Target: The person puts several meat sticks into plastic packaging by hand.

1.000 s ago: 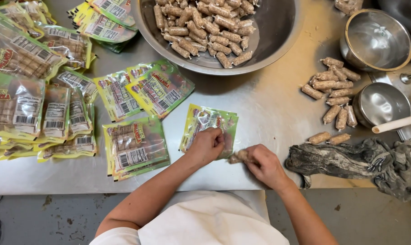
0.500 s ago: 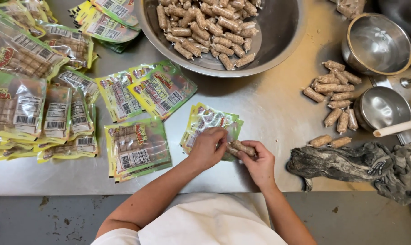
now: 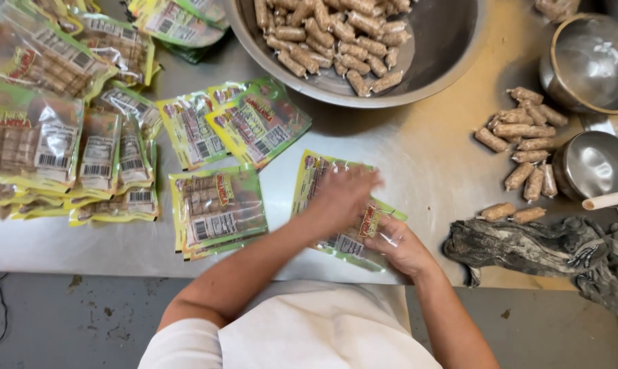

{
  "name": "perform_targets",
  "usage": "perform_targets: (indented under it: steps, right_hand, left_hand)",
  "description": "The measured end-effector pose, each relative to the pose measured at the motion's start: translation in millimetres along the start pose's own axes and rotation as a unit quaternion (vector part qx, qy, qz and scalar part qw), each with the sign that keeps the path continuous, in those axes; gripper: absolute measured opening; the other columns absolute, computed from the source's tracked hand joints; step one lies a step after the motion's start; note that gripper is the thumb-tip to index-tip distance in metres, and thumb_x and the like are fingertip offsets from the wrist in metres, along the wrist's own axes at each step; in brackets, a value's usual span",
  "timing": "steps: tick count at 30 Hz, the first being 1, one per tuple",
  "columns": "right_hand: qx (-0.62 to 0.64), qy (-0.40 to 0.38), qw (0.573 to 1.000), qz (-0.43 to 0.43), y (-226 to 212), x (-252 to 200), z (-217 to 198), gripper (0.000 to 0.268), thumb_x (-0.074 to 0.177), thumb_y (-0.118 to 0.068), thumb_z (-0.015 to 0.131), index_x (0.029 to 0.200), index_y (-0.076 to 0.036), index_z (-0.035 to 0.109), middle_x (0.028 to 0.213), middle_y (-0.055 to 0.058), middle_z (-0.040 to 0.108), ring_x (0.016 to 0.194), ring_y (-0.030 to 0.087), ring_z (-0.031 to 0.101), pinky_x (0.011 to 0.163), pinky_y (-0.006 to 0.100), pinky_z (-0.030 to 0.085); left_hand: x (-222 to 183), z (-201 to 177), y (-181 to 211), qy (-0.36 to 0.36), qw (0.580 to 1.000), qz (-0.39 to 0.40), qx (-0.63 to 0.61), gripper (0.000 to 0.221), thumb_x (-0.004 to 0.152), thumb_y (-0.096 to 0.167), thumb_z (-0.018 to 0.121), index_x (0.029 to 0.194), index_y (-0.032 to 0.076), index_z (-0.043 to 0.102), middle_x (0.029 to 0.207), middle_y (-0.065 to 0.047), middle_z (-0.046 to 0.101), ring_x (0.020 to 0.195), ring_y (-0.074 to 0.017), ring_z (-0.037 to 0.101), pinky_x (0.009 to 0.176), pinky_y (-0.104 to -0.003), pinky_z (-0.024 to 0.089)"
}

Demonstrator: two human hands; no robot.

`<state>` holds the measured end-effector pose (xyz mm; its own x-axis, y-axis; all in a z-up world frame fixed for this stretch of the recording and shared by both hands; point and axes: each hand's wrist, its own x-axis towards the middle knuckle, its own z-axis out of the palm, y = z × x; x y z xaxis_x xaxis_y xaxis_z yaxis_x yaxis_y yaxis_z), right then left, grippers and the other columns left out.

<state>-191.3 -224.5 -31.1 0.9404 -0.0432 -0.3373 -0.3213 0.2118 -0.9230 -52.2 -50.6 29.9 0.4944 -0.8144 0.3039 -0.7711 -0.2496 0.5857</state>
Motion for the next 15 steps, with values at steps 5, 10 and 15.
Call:
perform_targets:
  steps: [5,10,15]
  right_hand:
    - [-0.238,-0.04,0.969,-0.052,-30,-5,20,0.038,0.085,0.0,0.077,0.124,-0.001,0.076,0.123,0.021,0.077,0.112,0.034,0.074,0.097,0.049,0.058]
    - [-0.437,-0.175,0.881,-0.041,-113,-7,51,0.045,0.091,-0.005,0.065,0.134,0.006,0.066,0.137,0.032,0.065,0.131,0.051,0.059,0.115,0.064,0.042]
    - [-0.305,-0.338,0.876,-0.159,-73,3,16,0.045,0.102,-0.01,0.055,0.143,0.008,0.055,0.138,0.037,0.061,0.13,0.055,0.054,0.109,0.067,0.042]
  left_hand:
    - [15,39,-60,-0.11,0.991,-0.064,0.044,0.018,0.102,0.033,0.062,0.096,0.022,0.074,0.085,-0.001,0.072,0.093,-0.0244,0.069,0.094,-0.047,0.05]
    - [13,40,-54,-0.122,0.989,-0.082,-0.014,0.021,0.105,0.028,0.059,0.097,0.018,0.075,0.081,-0.003,0.069,0.086,-0.0249,0.071,0.086,-0.044,0.057]
    - [7,30,-47,-0.165,0.98,-0.113,-0.01,0.024,0.099,0.023,0.061,0.091,0.003,0.071,0.084,-0.023,0.071,0.09,-0.0478,0.072,0.083,-0.059,0.057]
